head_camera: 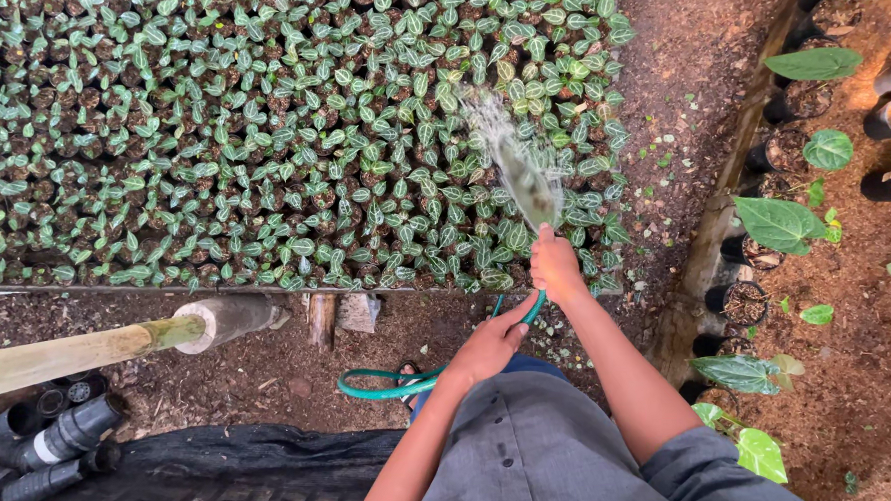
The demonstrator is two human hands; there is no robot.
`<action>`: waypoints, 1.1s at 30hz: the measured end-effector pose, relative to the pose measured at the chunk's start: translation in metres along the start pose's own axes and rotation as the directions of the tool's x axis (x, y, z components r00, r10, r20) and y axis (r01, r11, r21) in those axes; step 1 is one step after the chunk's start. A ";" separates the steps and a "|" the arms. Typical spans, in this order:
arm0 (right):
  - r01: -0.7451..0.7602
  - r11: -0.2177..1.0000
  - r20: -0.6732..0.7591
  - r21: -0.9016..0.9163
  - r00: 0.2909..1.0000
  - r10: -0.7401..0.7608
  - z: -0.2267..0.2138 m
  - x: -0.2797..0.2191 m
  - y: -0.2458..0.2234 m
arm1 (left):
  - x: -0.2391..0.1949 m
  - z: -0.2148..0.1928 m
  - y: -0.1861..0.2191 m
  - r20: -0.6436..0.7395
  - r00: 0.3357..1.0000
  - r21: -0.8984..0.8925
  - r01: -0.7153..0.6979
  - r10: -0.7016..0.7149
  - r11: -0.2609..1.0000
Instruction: The person waters rows of potted seedlings using a hose with a spray nozzle. They move along the rows, sweeping the spray across the plants to cover them evenly.
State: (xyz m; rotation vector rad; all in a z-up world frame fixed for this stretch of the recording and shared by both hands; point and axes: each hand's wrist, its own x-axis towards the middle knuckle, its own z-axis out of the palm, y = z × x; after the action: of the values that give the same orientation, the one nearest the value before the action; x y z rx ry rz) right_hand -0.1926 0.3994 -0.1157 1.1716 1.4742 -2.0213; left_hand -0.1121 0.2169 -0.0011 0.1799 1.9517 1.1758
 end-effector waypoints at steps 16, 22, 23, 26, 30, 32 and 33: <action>0.015 1.000 0.019 0.023 1.000 -0.015 -0.001 -0.002 -0.013 | 0.006 -0.007 0.005 0.019 1.000 -0.006 -0.017 0.017 1.000; 0.051 0.998 0.010 0.035 0.999 -0.052 0.006 -0.003 -0.017 | 0.005 -0.019 0.006 0.009 0.997 0.010 -0.082 0.082 0.997; 0.043 0.998 0.000 0.037 0.999 -0.043 0.007 -0.003 -0.019 | 0.004 -0.022 0.006 0.007 0.995 0.025 -0.097 0.097 0.995; 0.041 0.998 -0.030 0.043 0.999 -0.040 0.013 -0.001 -0.026 | 0.006 -0.033 0.008 0.028 0.999 0.034 -0.039 0.038 0.999; 0.062 0.998 -0.071 0.018 0.996 -0.060 0.021 -0.004 -0.032 | 0.009 -0.048 0.008 0.043 0.992 -0.019 -0.118 0.119 0.993; 0.072 0.997 -0.090 0.010 0.993 -0.071 0.028 -0.001 -0.041 | 0.010 -0.055 0.008 0.038 0.987 -0.045 -0.153 0.154 0.987; 0.077 0.997 -0.101 0.016 0.992 -0.075 0.031 -0.001 -0.040 | 0.009 -0.058 0.006 0.040 0.988 -0.045 -0.149 0.151 0.988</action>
State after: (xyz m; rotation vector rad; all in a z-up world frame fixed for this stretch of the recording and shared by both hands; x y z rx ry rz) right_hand -0.2326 0.3867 -0.0874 1.2600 1.5730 -2.0586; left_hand -0.1608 0.1863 0.0112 0.3325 1.9001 1.2987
